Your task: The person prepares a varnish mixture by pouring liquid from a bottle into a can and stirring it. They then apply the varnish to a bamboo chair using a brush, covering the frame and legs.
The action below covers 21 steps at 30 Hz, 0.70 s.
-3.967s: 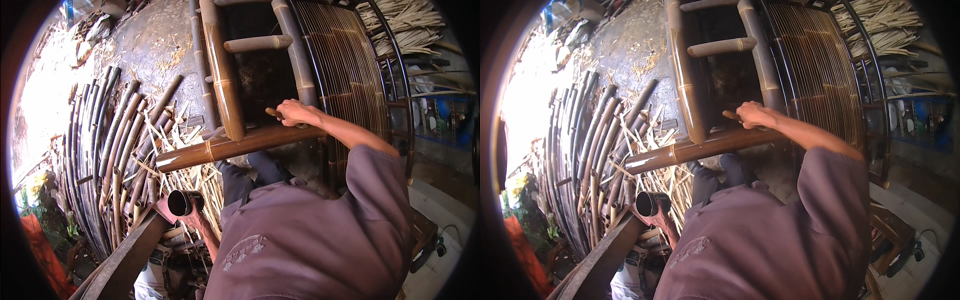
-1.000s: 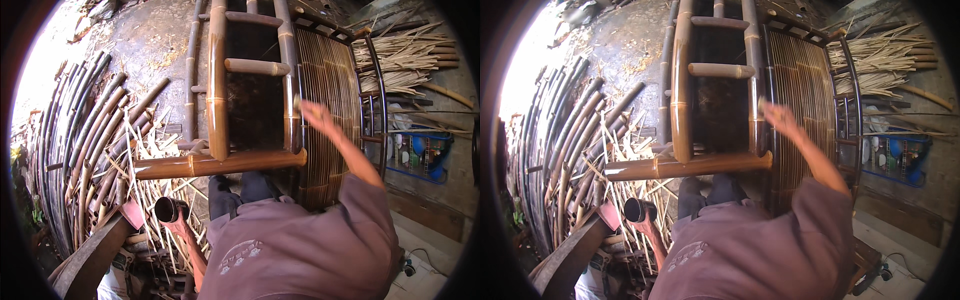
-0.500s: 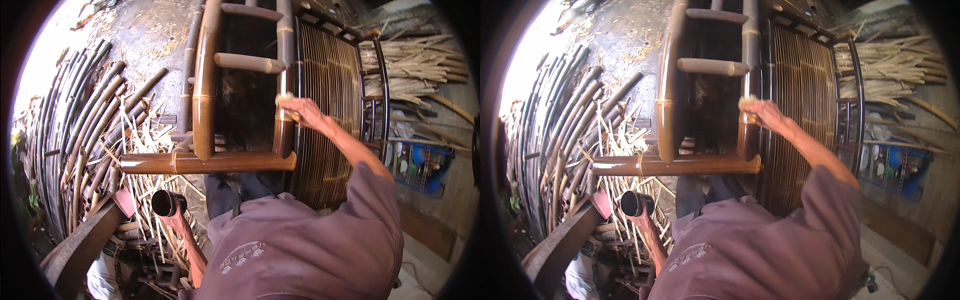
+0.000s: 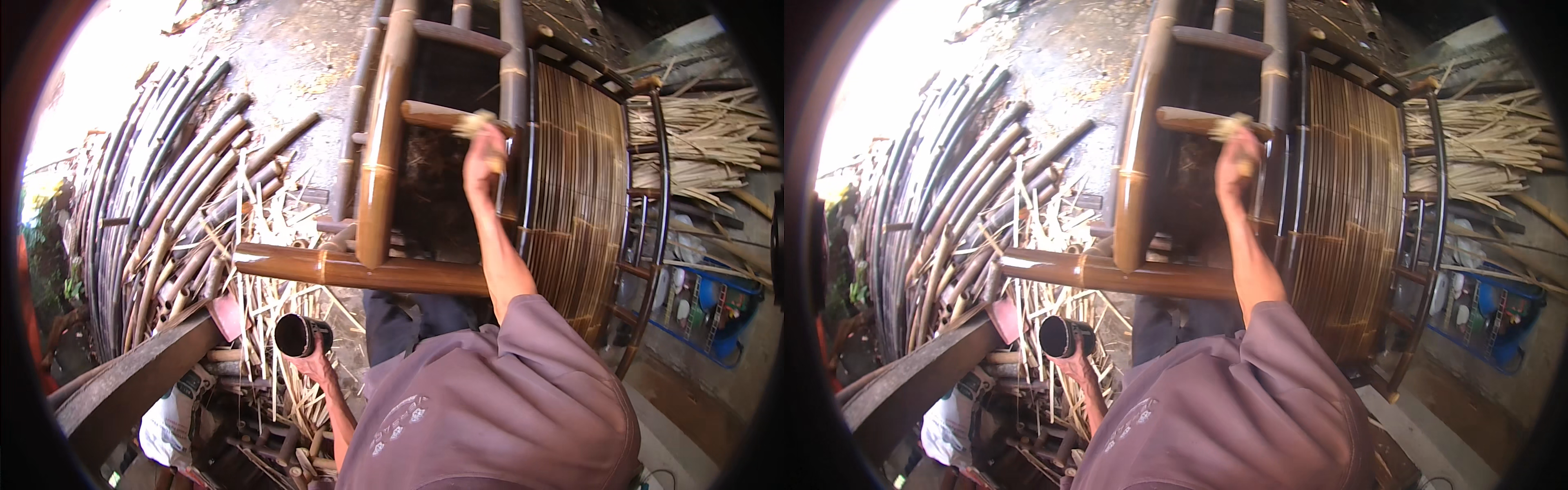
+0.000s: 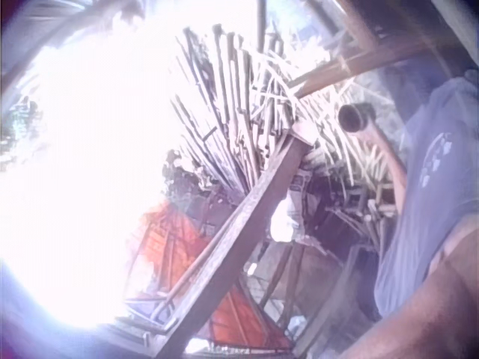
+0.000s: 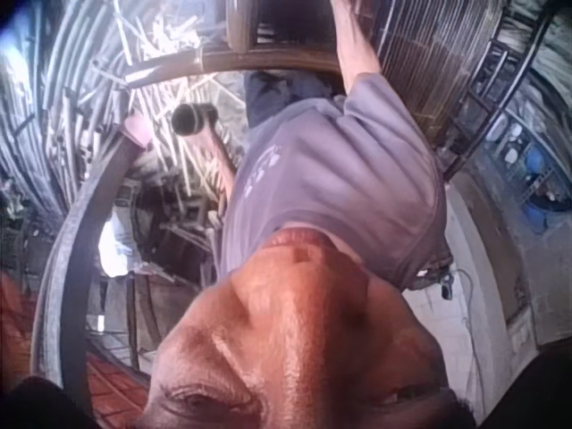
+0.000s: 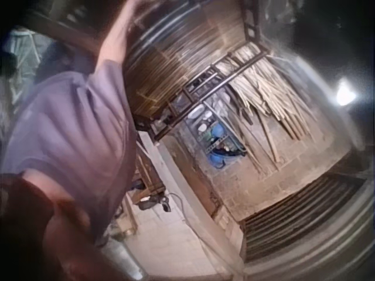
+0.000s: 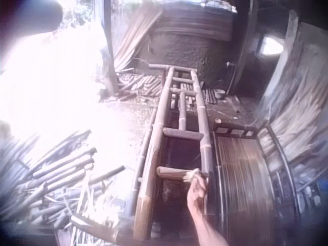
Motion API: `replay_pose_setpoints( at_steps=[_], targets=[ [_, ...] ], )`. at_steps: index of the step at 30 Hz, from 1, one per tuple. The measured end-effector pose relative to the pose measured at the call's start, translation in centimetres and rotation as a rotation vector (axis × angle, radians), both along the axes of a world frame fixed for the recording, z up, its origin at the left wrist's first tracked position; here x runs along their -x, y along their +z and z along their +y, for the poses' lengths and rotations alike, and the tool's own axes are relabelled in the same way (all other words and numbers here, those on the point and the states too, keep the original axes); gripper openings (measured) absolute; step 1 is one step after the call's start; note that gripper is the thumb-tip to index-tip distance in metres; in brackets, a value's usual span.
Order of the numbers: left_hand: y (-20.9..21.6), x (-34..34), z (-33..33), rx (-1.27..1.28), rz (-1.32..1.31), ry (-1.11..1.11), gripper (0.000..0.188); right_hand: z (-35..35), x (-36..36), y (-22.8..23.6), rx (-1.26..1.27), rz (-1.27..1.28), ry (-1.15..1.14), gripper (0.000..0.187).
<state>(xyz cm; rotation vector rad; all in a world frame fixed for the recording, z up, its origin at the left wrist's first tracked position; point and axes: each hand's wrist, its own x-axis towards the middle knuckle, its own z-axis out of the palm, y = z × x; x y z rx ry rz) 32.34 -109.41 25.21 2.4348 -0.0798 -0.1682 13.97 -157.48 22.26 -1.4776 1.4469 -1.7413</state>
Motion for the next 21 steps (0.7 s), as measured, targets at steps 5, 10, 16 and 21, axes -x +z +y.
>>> replay_pose_setpoints(
  at_steps=[5, 10, 16, 21],
  targets=[
    [0.4, -0.5, -0.4, 0.050, 0.034, 0.030, 0.094, 3.0, -6.3, 1.4, 0.141, 0.401, 0.218, 0.009],
    [0.8, -1.2, -0.6, -0.054, 0.058, 0.100, 0.095, -4.4, 1.9, 0.8, -0.151, 0.344, 0.368, 0.017],
    [0.6, -1.2, -1.2, 0.076, 0.100, 0.010, 0.093, -10.5, -1.9, 5.1, -0.611, 1.142, 0.329, 0.024],
    [1.5, -1.3, -1.5, 0.047, 0.057, 0.059, 0.087, -17.3, -3.5, 3.2, -0.920, 0.062, 0.832, 0.023]
  ],
)
